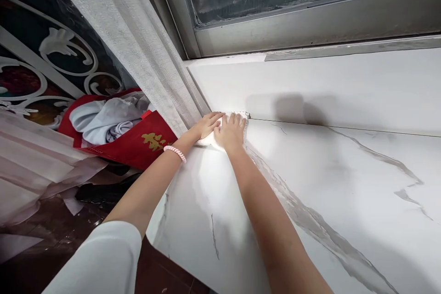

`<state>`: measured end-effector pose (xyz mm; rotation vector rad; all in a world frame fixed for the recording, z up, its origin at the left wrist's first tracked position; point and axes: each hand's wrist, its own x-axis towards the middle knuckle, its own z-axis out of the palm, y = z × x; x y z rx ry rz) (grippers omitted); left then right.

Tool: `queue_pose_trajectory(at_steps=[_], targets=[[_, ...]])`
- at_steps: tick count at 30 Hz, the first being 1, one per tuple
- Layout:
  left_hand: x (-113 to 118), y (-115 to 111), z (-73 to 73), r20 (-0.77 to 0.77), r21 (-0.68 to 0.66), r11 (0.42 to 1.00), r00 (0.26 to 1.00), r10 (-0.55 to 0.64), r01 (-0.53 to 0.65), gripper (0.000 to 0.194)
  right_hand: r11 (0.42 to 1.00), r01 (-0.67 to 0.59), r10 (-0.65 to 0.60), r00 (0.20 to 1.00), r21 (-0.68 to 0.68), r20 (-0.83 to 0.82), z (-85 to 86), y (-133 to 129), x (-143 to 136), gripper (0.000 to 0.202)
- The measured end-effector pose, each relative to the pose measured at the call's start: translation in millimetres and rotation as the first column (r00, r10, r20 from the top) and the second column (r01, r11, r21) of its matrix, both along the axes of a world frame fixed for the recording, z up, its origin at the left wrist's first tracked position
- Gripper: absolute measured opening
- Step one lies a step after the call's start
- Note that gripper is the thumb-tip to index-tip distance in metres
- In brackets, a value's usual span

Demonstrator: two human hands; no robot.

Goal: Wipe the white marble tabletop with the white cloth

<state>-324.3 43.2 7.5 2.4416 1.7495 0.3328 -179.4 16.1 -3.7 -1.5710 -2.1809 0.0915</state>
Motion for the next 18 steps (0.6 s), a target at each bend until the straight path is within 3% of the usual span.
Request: queue_pose_trajectory(at_steps=[7,11,15,18], targets=[[1.1,-35.6,0.0,-0.041,0.018,0.998,0.998,0.054,-0.053,0.048,0.997,-0.081,0.080,0.996,0.006,0.030,-2.3,-19.8,4.0,0.056],[2.8,-74.5,5.0,-0.114,-0.036,0.997,0.991,0.069,-0.074,0.051,0.994,-0.111,0.111,0.993,-0.002,0.044,-1.3,-54.5,5.4,0.056],[8.2,-118.9,13.2,-0.209,-0.177,0.968,0.968,0.137,-0.175,0.055,0.983,-0.183,0.184,0.982,-0.018,0.040,1.0,-95.1,9.7,0.056],[16.2,-157.2,16.2,-0.245,-0.198,0.956,0.955,0.165,-0.216,0.057,0.972,-0.234,0.234,0.972,-0.023,0.035,2.0,-126.5,18.5,0.056]])
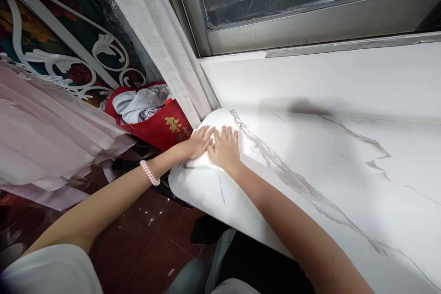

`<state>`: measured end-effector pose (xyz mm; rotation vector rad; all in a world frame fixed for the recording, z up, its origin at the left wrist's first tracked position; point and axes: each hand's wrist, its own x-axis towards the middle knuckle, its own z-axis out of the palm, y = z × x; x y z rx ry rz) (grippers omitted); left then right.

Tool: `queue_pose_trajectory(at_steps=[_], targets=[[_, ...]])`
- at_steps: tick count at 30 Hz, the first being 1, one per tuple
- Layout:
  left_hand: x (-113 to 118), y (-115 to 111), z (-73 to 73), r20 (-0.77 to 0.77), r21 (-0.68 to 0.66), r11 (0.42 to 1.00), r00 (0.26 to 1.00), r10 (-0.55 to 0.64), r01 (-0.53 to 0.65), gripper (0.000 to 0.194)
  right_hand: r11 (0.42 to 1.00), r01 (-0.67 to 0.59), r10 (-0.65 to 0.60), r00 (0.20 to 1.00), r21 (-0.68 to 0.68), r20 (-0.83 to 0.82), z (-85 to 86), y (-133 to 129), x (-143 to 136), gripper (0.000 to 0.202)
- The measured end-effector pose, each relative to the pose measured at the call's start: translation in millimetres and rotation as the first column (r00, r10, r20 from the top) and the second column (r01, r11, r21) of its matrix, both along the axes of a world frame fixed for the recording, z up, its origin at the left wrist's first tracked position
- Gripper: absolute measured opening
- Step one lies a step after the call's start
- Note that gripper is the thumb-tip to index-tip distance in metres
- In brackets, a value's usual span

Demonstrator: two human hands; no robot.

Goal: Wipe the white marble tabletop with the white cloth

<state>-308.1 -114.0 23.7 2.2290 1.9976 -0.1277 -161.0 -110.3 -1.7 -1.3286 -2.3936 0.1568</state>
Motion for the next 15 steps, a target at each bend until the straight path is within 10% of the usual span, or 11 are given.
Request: queue_pose_trajectory(at_steps=[9,15], targets=[[61.8,-135.0,-18.6,0.076,0.239,0.969,0.996,0.043,-0.060,0.053,0.977,-0.210,0.210,0.978,0.038,0.008,-3.8,-101.4,72.1,0.056],[88.9,-135.0,-16.9,0.122,0.186,0.981,0.992,0.027,-0.050,0.054,0.983,-0.186,0.186,0.982,-0.010,0.018,0.6,-104.8,99.9,0.054]])
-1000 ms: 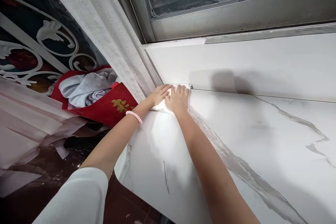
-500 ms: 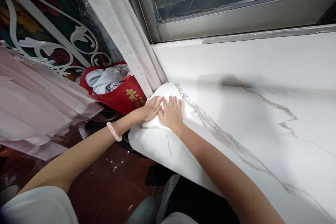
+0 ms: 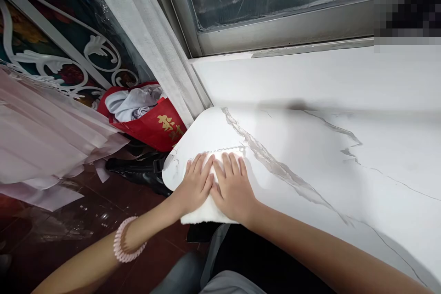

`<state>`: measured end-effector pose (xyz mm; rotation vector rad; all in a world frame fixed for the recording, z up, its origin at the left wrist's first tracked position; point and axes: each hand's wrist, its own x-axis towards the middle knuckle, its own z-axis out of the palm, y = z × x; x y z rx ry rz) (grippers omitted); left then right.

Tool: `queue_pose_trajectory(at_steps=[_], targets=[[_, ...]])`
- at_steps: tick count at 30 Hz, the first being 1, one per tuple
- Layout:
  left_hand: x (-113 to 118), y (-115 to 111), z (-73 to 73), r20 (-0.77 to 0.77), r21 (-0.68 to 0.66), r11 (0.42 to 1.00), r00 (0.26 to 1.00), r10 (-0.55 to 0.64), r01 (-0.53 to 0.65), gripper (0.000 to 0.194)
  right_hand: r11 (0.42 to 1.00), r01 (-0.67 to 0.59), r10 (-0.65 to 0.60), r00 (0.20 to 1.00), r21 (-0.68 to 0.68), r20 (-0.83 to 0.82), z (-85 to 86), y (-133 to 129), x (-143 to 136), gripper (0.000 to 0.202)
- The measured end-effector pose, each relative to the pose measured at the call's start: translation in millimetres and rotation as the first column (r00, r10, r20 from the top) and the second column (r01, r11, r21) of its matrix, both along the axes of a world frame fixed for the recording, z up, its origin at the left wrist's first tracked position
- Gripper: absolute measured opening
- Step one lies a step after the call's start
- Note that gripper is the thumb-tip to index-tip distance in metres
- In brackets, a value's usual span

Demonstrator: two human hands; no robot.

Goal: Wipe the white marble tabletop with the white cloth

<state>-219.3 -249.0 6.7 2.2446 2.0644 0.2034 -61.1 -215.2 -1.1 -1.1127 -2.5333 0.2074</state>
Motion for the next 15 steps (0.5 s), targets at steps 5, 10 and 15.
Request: queue_pose_trajectory(at_steps=[5,10,15], targets=[[11.5,77.4,6.8,-0.015,-0.005,1.000,1.000,-0.026,0.026,0.053,0.984,0.135,-0.118,0.983,-0.114,0.142,8.6,66.4,-0.9,0.056],[38.8,176.2,4.7,0.004,0.089,0.990,0.994,-0.107,0.107,0.048,0.937,0.350,-0.345,0.930,-0.016,0.128,2.6,150.5,15.4,0.053],[86.3,239.4,-2.1,0.106,0.203,0.978,0.992,-0.064,0.041,0.043,0.944,0.328,-0.330,0.944,0.045,0.028,-4.1,216.4,65.0,0.051]])
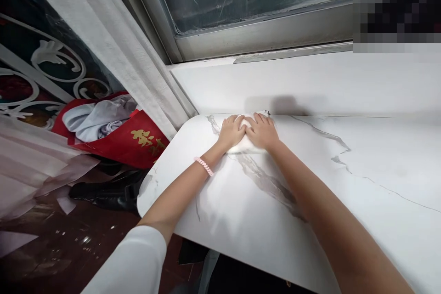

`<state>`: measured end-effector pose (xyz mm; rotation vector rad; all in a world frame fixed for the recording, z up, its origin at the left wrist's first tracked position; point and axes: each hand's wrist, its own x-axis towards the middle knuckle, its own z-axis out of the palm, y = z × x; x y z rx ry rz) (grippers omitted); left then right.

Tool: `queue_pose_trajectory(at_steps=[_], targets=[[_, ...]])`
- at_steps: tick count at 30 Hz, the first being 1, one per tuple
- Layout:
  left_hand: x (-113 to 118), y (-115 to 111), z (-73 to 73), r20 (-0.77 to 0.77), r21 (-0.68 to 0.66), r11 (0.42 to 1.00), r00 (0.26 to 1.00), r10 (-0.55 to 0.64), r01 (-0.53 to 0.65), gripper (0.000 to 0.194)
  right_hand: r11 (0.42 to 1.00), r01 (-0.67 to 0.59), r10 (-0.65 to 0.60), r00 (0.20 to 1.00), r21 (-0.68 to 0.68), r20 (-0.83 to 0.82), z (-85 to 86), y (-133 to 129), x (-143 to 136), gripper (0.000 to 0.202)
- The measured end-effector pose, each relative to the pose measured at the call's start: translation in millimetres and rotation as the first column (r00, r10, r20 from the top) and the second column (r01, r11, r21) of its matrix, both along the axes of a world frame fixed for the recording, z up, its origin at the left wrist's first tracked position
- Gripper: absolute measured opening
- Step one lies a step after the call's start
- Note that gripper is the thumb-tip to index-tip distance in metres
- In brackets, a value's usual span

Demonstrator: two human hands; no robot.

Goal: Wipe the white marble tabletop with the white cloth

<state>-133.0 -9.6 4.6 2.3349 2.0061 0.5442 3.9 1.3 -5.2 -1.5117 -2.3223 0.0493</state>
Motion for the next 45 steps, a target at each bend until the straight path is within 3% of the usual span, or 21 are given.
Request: queue_pose_trajectory(at_steps=[3,6,13,18,27,30,32,34,37,41,45], targets=[[29.1,13.7,-2.1,0.031,0.043,0.999,0.999,0.017,-0.018,0.042,1.000,-0.015,0.014,1.000,-0.028,-0.016,-0.4,20.9,32.6,0.052],[48.9,16.9,-2.5,0.041,0.043,0.999,0.999,0.002,-0.004,0.042,0.999,0.009,-0.009,1.000,-0.038,-0.006,-0.1,25.6,53.7,0.052],[61.2,-3.9,-2.1,0.055,-0.020,0.997,0.996,-0.070,0.071,0.046,0.997,0.077,-0.077,0.995,-0.010,0.063,-2.5,-5.7,67.3,0.055],[58.4,-60.2,-2.4,0.069,-0.065,0.981,0.982,-0.178,0.183,0.049,0.997,0.074,-0.070,0.990,-0.027,0.125,-1.6,-66.5,74.0,0.055],[64.2,-215.5,-6.4,0.188,-0.111,0.909,0.907,-0.378,0.402,0.061,0.998,-0.061,0.060,0.986,0.004,0.155,-4.8,-225.2,109.6,0.059],[75.6,-245.9,-3.5,0.217,-0.130,0.859,0.859,-0.463,0.496,0.064,0.998,-0.040,0.034,0.992,0.055,0.118,-8.3,-263.2,128.8,0.066],[86.6,-252.4,-1.2,0.207,-0.117,0.822,0.823,-0.528,0.557,0.065,0.997,-0.014,0.005,0.994,0.077,0.108,-10.2,-275.3,142.2,0.070],[99.3,-247.1,0.2,0.194,-0.095,0.797,0.796,-0.573,0.596,0.065,0.997,0.012,-0.020,0.993,0.071,0.119,-11.7,-274.9,155.4,0.069],[119.0,-216.9,0.7,0.186,-0.124,0.792,0.798,-0.573,0.597,0.063,0.999,0.048,-0.049,0.986,0.012,0.157,-12.4,-250.9,171.8,0.063],[141.3,-141.7,0.4,0.157,-0.191,0.835,0.856,-0.493,0.516,0.060,0.994,0.104,-0.094,0.977,-0.045,0.192,-8.8,-182.7,180.5,0.058],[158.1,-57.6,-0.1,0.095,-0.125,0.889,0.897,-0.431,0.440,0.051,0.970,0.240,-0.231,0.960,-0.041,0.158,-1.3,-99.2,179.5,0.055]])
